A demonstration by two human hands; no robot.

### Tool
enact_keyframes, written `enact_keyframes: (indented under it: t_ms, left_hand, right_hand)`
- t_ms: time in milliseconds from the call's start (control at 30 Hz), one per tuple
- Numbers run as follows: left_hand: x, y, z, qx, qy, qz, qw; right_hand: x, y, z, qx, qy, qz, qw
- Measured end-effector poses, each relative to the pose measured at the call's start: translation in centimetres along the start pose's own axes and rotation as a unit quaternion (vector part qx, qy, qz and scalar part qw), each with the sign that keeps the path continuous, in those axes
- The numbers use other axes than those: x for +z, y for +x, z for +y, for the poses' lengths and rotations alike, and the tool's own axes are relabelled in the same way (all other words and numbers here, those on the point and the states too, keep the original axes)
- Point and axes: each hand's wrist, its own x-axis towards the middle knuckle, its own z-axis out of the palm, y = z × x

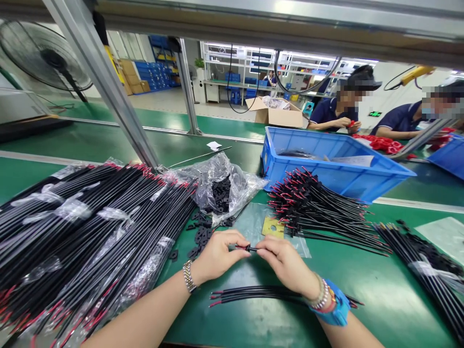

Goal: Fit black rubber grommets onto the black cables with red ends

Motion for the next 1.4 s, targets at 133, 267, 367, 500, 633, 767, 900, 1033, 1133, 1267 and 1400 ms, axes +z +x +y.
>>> enact_keyframes:
  t_ms: [133,267,367,500,633,767,900,1033,1133,1267,1400]
  left_hand:
    - [0.1,0.0,-0.1,0.001,-0.002,-0.01,1.0]
    - [0.2,-0.1,-0.1,-0.007,0.004,-0.016,1.0]
    - [0.4,-0.2,-0.1,-0.006,0.007,-0.027,1.0]
    - [0.5,-0.2,0.2,-0.007,0.006,-0.034,0.999]
    - [0.5,-0.1,0.2,-0.004,0.015,-0.027,1.0]
    - [0.5,0.0,0.1,0.0,0.041,-0.023,0.999]
    - [0.0,0.2,-0.1,0.027,0.078,-0.024,0.996]
    - [-1.5,0.5,-0.4,0.035,0.136,0.046,0.989]
    - [-2.7,0.7,-0.6,0.019,0.174,0.12,0.977]
    - [-3.7,0.9,-0.6,-0.004,0.22,0.147,0.964]
    - [-4.5,0.9,-0.6,-0.04,0.325,0.081,0.941]
  right_hand:
    - [0.1,0.2,-0.1,0.014,0.042,-0.009,0.999]
    - [0.3,0.2,-0.2,0.019,0.055,-0.015,0.998]
    - [0.5,0.2,-0.4,0.022,0.058,-0.021,0.998]
    - [0.6,0.3,-0.6,0.026,0.059,-0.023,0.998]
    - [0.7,0.2,-0.3,0.015,0.033,-0.019,0.999]
    - [1.0,-0.1,0.4,-0.02,-0.04,-0.001,0.999]
    - [0.9,-0.3,1.1,-0.053,-0.115,0.026,0.992]
    - [-1.4,-0.2,2.6,-0.062,-0.206,0.119,0.969]
    - [-4.2,-0.1,5.2,-0.063,-0.264,0.236,0.933]
    - [-6.5,-0.2,9.9,-0.023,-0.323,0.327,0.888]
    - [-6.7,-0.5,11.8,0.033,-0.355,0.313,0.88]
